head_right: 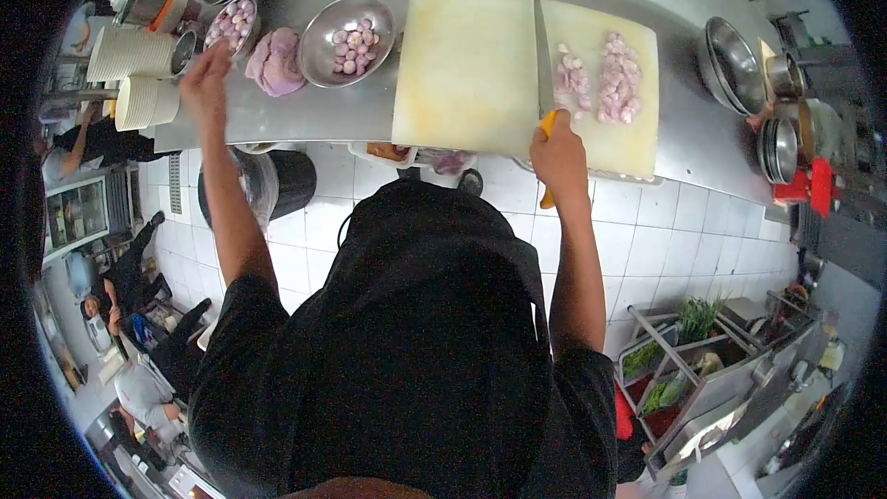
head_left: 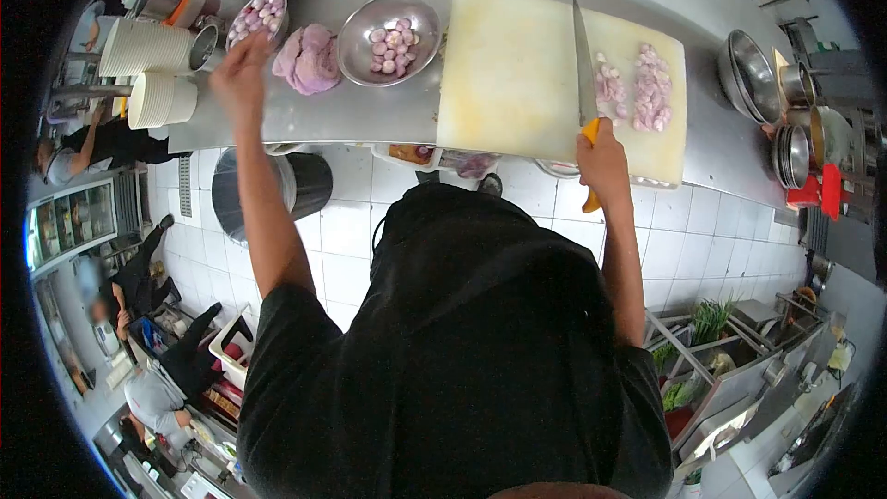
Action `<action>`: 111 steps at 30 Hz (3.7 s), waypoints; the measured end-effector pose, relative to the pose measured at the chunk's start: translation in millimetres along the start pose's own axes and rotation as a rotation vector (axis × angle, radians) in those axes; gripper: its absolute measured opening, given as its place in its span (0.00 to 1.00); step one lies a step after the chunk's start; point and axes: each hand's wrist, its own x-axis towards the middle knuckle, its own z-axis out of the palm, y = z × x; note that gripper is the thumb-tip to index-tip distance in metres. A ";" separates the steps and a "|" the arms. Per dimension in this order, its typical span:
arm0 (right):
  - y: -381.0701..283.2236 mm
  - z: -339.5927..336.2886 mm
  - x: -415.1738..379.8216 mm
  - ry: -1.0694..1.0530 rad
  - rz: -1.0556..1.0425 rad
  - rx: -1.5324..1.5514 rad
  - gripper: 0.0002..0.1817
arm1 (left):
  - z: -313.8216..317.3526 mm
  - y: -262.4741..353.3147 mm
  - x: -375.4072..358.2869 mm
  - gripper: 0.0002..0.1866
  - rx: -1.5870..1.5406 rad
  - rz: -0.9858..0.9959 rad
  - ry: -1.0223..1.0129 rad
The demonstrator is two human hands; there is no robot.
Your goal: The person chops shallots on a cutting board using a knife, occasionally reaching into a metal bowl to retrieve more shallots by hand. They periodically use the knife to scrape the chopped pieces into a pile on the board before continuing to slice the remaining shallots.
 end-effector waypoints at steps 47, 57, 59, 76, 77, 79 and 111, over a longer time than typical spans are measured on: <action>-30.5 2.9 -13.0 0.087 -0.171 0.007 0.17 | 249.6 72.2 -194.4 0.07 0.098 0.232 -0.606; -67.1 14.1 -13.3 -0.026 -0.222 0.033 0.17 | 236.1 53.2 -188.5 0.08 0.077 0.336 -0.566; -76.5 12.6 -12.9 -0.068 -0.198 0.032 0.17 | 235.8 50.1 -189.3 0.08 0.066 0.343 -0.568; -96.7 20.1 3.4 -0.226 -0.083 0.035 0.15 | 236.4 53.3 -190.4 0.03 0.032 0.333 -0.519; -111.1 3.6 -2.3 -0.272 -0.033 0.053 0.15 | 236.1 53.1 -190.2 0.03 0.035 0.332 -0.520; -105.1 10.5 -0.1 -0.246 -0.082 0.047 0.13 | 236.5 52.7 -190.7 0.03 0.036 0.332 -0.526; -114.2 11.4 1.4 -0.268 -0.002 0.053 0.14 | 236.0 55.1 -187.7 0.05 0.029 0.342 -0.528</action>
